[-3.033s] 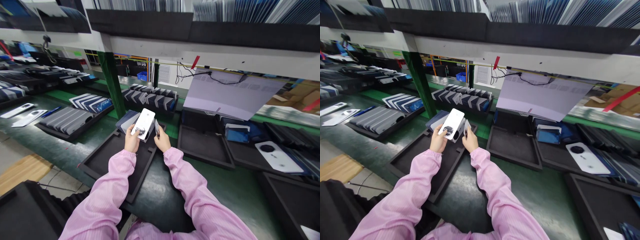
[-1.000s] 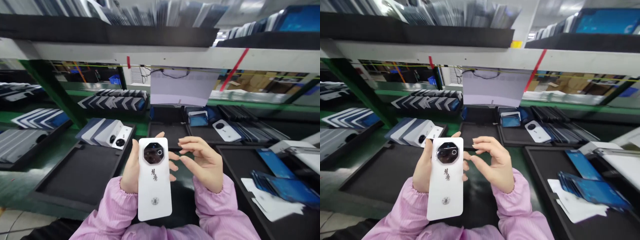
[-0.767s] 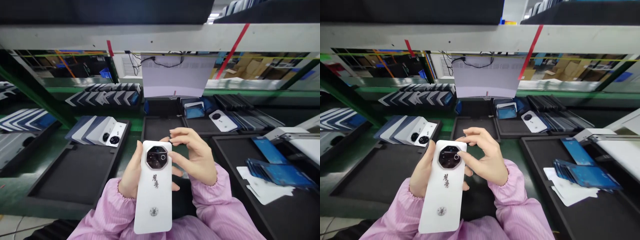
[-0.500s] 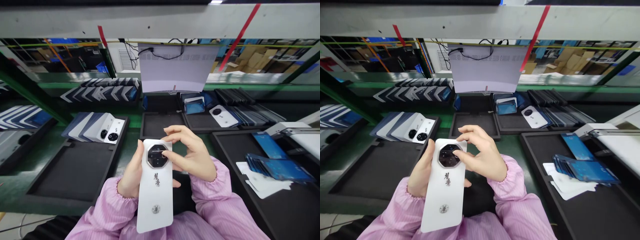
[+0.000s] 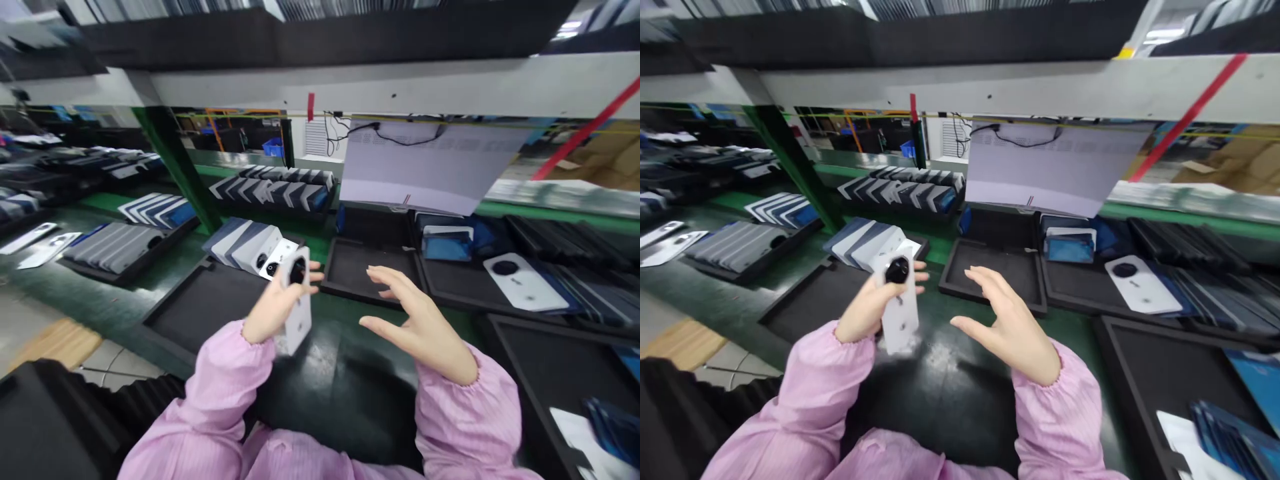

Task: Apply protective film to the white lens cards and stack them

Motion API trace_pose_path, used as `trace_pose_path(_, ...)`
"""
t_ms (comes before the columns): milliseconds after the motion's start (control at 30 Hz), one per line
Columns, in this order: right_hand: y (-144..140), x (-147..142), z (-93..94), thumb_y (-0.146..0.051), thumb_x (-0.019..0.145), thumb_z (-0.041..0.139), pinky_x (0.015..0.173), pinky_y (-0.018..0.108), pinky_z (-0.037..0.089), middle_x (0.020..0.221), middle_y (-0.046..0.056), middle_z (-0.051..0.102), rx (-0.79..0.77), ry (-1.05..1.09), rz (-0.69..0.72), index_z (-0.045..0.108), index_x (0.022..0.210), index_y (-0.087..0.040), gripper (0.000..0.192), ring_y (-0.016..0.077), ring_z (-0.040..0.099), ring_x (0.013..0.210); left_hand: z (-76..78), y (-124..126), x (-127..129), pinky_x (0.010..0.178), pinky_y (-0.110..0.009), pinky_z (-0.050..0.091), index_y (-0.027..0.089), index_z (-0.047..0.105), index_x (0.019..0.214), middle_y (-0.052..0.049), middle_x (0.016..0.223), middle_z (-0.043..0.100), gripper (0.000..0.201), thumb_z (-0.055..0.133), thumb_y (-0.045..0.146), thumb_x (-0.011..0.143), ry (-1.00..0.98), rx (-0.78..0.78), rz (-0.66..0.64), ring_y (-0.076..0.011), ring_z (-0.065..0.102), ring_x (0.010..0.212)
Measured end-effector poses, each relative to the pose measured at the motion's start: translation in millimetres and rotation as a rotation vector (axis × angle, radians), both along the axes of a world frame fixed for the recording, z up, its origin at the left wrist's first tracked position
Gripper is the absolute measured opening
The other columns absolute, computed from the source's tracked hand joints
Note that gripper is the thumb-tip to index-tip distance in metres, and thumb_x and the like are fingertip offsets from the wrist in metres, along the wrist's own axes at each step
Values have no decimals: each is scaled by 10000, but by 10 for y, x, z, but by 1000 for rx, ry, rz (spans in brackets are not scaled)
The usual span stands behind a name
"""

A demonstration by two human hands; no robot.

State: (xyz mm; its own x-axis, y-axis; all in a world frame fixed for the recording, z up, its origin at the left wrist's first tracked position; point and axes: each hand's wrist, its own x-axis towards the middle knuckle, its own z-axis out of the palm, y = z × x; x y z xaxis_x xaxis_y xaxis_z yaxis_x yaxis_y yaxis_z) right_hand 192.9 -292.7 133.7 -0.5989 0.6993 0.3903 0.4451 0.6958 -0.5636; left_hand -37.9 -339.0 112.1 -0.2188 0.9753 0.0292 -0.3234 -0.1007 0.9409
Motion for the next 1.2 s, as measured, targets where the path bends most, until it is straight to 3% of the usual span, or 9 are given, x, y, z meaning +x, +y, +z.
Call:
trace_pose_path(100,43,-10,0,-437,812,657,931,462,551,1321,109,550,-2,-68,84,472,1342,-262,588,286,575,1180,14,79,-542,899,-459,526,146,606,1109,-132,1194,648,450,647,115,662,11,106,321,-305,645,1065)
trace_pose_path(267,188,-265,-203,-400,811,664,868,389,564,1203,88,639,-124,-51,226,562,1233,-226,468,225,644,1044,-185,166,-1171,869,-431,549,138,643,1030,-109,1031,709,361,709,223,686,166,196,622,-271,696,934)
trace_pose_path(367,399,-823,-441,-364,823,647,845,348,550,1092,93,681,-192,8,168,610,1126,-169,363,204,661,983,-424,166,-1320,862,-406,547,121,646,998,-105,938,720,353,695,345,729,291,154,801,-251,699,897)
trace_pose_path(533,713,-2186,-750,-320,822,631,1033,396,410,1220,188,600,-113,-323,89,587,1137,-84,397,289,536,1195,-644,119,-1402,951,-344,483,124,636,1055,-114,1080,686,407,619,438,796,388,150,1036,-232,640,1056)
trace_pose_path(600,772,-2601,-834,-275,714,737,991,451,430,1256,264,552,-144,-396,42,564,1153,-39,528,364,509,1208,-653,85,-1419,963,-346,469,121,633,1074,-121,1101,679,405,586,434,821,386,157,1070,-235,631,1073)
trace_pose_path(700,844,-2909,-940,-171,577,807,920,498,457,1230,319,548,-211,-478,-38,480,1238,-10,755,417,523,1176,-644,33,-1449,977,-349,454,121,645,1053,-117,1090,682,358,559,394,838,360,142,1082,-239,624,1083)
trace_pose_path(933,964,-2796,-979,-222,740,642,863,399,479,1061,200,657,-231,-392,-71,371,1325,-53,666,328,621,1032,-739,19,-1583,959,-349,462,131,666,1043,-111,1064,699,380,572,425,822,297,128,1016,-249,631,1070)
trace_pose_path(1100,835,-2814,-1038,-191,859,423,1045,389,383,1416,212,399,-185,-230,-121,184,1442,-104,636,291,490,1251,-831,43,-1583,874,-377,512,131,688,987,-94,939,727,378,669,420,744,247,130,852,-257,671,955)
trace_pose_path(1200,784,-2885,-1167,-230,830,508,1104,338,336,1493,215,297,-216,-198,-59,185,1453,-71,719,272,397,1346,-805,4,-1560,855,-361,523,136,697,961,-74,923,731,337,709,356,706,216,170,825,-243,677,923)
